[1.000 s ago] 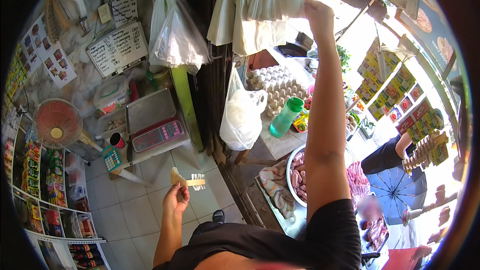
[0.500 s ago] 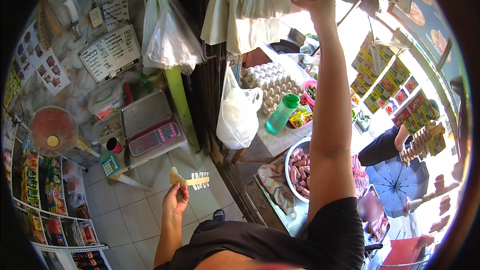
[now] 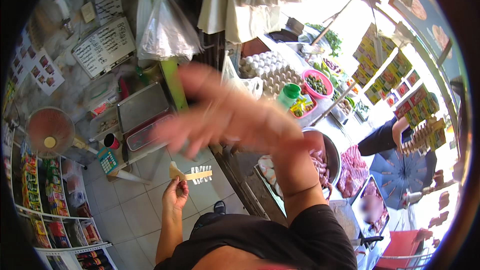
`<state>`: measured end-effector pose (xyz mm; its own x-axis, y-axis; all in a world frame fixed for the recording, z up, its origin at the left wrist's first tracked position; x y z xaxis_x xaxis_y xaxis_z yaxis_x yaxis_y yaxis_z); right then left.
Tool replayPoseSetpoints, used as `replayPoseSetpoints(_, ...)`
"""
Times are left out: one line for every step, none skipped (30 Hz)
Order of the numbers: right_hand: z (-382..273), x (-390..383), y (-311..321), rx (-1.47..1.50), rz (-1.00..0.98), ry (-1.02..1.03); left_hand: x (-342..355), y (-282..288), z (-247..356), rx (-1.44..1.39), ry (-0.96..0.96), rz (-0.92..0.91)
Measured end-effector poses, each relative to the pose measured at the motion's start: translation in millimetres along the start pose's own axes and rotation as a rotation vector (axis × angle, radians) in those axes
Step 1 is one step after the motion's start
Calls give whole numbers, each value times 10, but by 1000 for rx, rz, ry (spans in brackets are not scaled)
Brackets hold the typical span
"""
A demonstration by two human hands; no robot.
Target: The person ties off sections of a long sausage casing using string, then cuts the sausage into links with a knife. They place the links into a metal bowl and later handle small cardboard tags, attaching them to the sausage links.
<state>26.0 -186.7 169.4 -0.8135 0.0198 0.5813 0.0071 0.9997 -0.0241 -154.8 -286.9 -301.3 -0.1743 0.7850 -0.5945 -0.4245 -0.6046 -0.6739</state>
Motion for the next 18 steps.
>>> replayPoseSetpoints(-28, 78, -368, 20, -138, 31, 34, 51, -30, -14, 36, 3)
replayPoseSetpoints(-140, 115, -694, -27, -261, 165, 80, 84, -54, -28, 65, -2)
replayPoseSetpoints(-192, 152, -893, -24, -305, 263, 120, 117, -76, -45, 91, 0)
replayPoseSetpoints(-202, 141, -1043, 1, -333, 283, 156, 143, -75, 3, 112, -1)
replayPoseSetpoints(-147, 148, -1088, -5, -357, 259, 170, 213, -96, -21, 119, 55)
replayPoseSetpoints(-61, 150, -983, -78, -332, 191, 172, 151, -95, -37, 122, -16)
replayPoseSetpoints(-48, 133, -694, -267, -188, 189, 162, 137, -79, -44, 105, -29)
replayPoseSetpoints(24, 82, -219, -391, 39, 85, 130, 125, -59, -53, 83, -37)
replayPoseSetpoints(-76, -45, 462, -526, 396, 97, 88, 109, -23, -61, 59, -48)
replayPoseSetpoints(-205, -265, 1188, -675, 797, 100, 44, 98, 9, -60, 34, -51)
replayPoseSetpoints(-302, -492, 1829, -798, 1124, 19, -4, 104, 19, -64, 37, -41)
replayPoseSetpoints(-406, -682, 2234, -962, 1337, 20, -45, 103, 37, -65, 35, -38)
replayPoseSetpoints(-444, -785, 2551, -1138, 1429, -28, -82, 118, 59, -58, 30, -25)
replayPoseSetpoints(-324, -889, 2888, -973, 1418, -51, -113, 115, 86, -64, 23, -33)
replayPoseSetpoints(-320, -909, 3168, -1001, 1422, -97, -139, 128, 112, -68, 9, -30)
replayPoseSetpoints(-272, -952, 3375, -1023, 1432, -155, -169, 166, 126, -69, 2, -18)
replayPoseSetpoints(-239, -1002, 3544, -1037, 1458, -219, -190, 201, 126, -62, 7, -6)
replayPoseSetpoints(-247, -968, 3627, -995, 1404, -123, -205, 236, 126, -55, 10, 4)
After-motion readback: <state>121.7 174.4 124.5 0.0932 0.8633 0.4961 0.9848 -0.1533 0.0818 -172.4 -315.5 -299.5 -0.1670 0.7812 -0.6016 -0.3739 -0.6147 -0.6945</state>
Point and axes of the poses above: each hand's wrist, its own x-axis towards the middle knuckle, its own y-axis out of the back of the hand, z = x × y, the point moved 10 cm from there along x, towards the middle knuckle
